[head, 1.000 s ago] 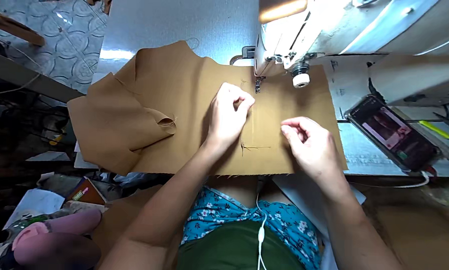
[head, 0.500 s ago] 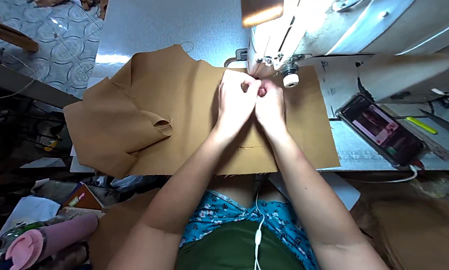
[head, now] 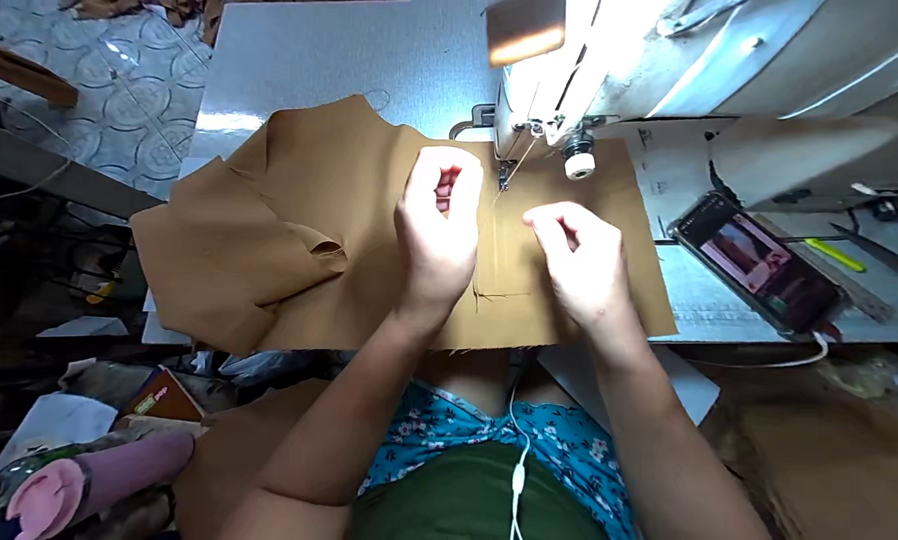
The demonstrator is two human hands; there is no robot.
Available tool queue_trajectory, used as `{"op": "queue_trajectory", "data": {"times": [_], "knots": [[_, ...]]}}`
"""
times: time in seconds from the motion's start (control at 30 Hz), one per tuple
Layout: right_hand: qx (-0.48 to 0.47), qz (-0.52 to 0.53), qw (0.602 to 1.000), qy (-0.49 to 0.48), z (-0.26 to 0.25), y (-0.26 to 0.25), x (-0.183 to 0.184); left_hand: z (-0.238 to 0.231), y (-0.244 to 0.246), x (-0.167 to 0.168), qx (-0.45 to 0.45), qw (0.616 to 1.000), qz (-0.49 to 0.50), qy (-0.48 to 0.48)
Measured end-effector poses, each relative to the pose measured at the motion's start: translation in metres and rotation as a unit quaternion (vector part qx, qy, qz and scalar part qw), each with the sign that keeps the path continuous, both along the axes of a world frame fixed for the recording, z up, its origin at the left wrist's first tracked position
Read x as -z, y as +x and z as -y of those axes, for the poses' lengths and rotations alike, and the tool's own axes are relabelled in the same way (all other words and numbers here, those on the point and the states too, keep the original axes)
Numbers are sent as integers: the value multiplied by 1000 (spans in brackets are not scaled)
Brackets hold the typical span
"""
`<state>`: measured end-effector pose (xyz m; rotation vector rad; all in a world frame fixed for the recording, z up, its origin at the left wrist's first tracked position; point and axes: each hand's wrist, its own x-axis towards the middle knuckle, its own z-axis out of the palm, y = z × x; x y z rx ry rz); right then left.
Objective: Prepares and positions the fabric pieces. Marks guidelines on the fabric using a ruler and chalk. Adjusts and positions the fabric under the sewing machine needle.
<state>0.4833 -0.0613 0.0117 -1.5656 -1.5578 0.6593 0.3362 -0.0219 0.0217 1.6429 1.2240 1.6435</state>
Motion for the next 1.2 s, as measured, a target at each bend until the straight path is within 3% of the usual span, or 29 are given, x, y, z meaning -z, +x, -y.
{"op": "queue_trajectory", "data": {"times": [0.07, 0.17, 0.23, 0.3, 0.37, 0.43, 0.5, 0.6, 0.7, 0.77, 0.87, 1.03, 1.1, 1.2], "knots": [[-37, -108, 993, -26, -22, -8, 4, -2, 2, 4, 6, 999, -5, -33], [-140, -328, 933, -56, -32, -21, 8, 1, 2, 3, 15, 1000, -3, -9], [-151, -367, 917, -46, -13, -24, 4, 8, -4, -2, 46, 997, -61, 32], [-132, -337, 931, -37, 6, -17, 4, 4, -7, -2, 91, 978, -135, 131], [-99, -277, 956, -12, 18, -7, 9, -2, -7, -1, 151, 930, -254, 219], [-62, -178, 982, 15, 25, 2, 10, -1, -6, 1, 213, 887, -338, 233], [-48, -67, 996, 40, 32, 8, 9, 8, -8, 5, 248, 878, -354, 205], [-54, 18, 998, 23, 57, 12, 15, 30, -12, 17, 282, 896, -312, 146], [-41, -2, 999, 26, 78, 15, 23, 49, -16, 32, 278, 909, -289, 116], [-36, -68, 996, 35, 84, 16, 18, 57, -15, 27, 282, 924, -249, 73], [-51, -220, 974, 23, 79, 13, 8, 62, -10, 11, 306, 948, -90, -15], [-135, -461, 869, -115, 71, 3, 7, 69, -7, 8, 351, 918, 132, -127], [-134, -412, 897, -87, 68, 2, 12, 68, -10, 9, 344, 910, 170, -159], [-102, -235, 965, 63, 63, 6, 14, 59, -19, 6, 355, 895, 192, -189]]}}
